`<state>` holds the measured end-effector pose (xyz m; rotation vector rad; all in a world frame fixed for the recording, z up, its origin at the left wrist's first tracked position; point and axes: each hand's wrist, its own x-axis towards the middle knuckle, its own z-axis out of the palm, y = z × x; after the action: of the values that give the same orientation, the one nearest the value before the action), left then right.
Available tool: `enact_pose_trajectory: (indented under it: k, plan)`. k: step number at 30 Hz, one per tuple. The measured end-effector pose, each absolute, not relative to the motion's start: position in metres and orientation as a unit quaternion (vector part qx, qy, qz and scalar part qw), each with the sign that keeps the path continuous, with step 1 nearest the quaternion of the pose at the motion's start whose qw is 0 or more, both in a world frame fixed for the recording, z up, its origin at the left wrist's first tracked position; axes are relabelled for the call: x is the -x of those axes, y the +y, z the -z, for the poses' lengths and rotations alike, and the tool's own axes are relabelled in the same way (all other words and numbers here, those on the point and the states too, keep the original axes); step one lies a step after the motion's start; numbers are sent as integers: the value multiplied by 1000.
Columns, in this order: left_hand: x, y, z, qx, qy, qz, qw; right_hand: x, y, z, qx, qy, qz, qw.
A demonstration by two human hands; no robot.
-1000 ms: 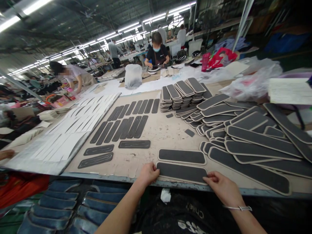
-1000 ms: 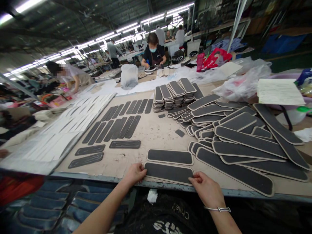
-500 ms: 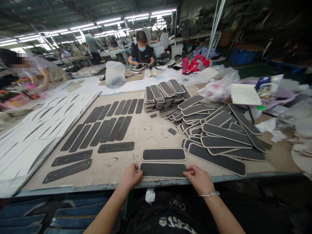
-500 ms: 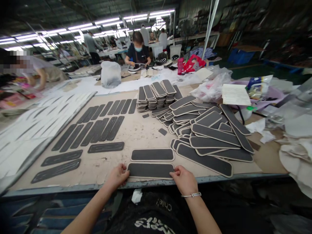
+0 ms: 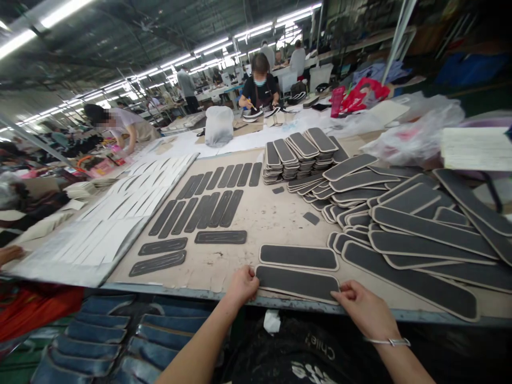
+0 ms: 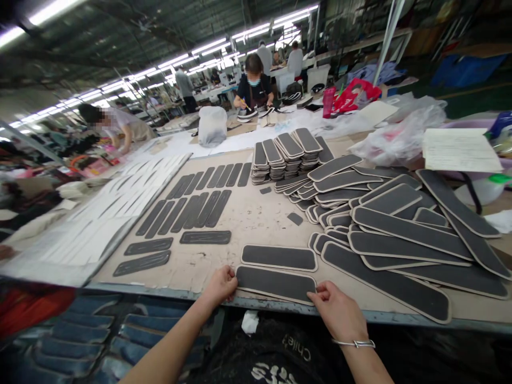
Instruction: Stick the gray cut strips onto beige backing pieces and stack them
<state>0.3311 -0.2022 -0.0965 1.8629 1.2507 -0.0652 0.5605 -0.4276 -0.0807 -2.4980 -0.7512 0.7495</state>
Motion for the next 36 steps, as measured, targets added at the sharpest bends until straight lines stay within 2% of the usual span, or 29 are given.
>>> enact_pose_trajectory:
  k: [6, 9, 12, 14, 21, 25, 28, 31, 36]
  plan:
    - [-326, -201, 96, -712, 491, 5, 502, -560, -428, 81, 901, -262, -273, 212]
    - [-319, -204, 98, -704, 471, -66, 528, -558, -431, 83, 897, -263, -266, 234]
    - [-314, -211, 100, -774, 442, -165, 423, -558, -434, 90, 892, -272, -251, 260]
    - [-312, -217, 97, -834, 392, -188, 341, -559, -437, 94, 890, -277, -238, 274]
    - [-325, -224, 72, -929, 234, -147, 245, -572, -443, 88, 893, -289, -156, 307]
    - [-361, -233, 67, -957, 111, -81, 256, -574, -439, 77, 895, -327, -111, 281]
    - [-387, -243, 68, -956, 97, -52, 272, -567, -433, 66, 891, -347, -101, 275]
    - [-397, -248, 73, -950, 99, -53, 292, -550, -421, 46, 866, -358, -127, 326]
    - [-393, -252, 88, -925, 145, -89, 341, -501, -381, -1, 759, -402, -241, 451]
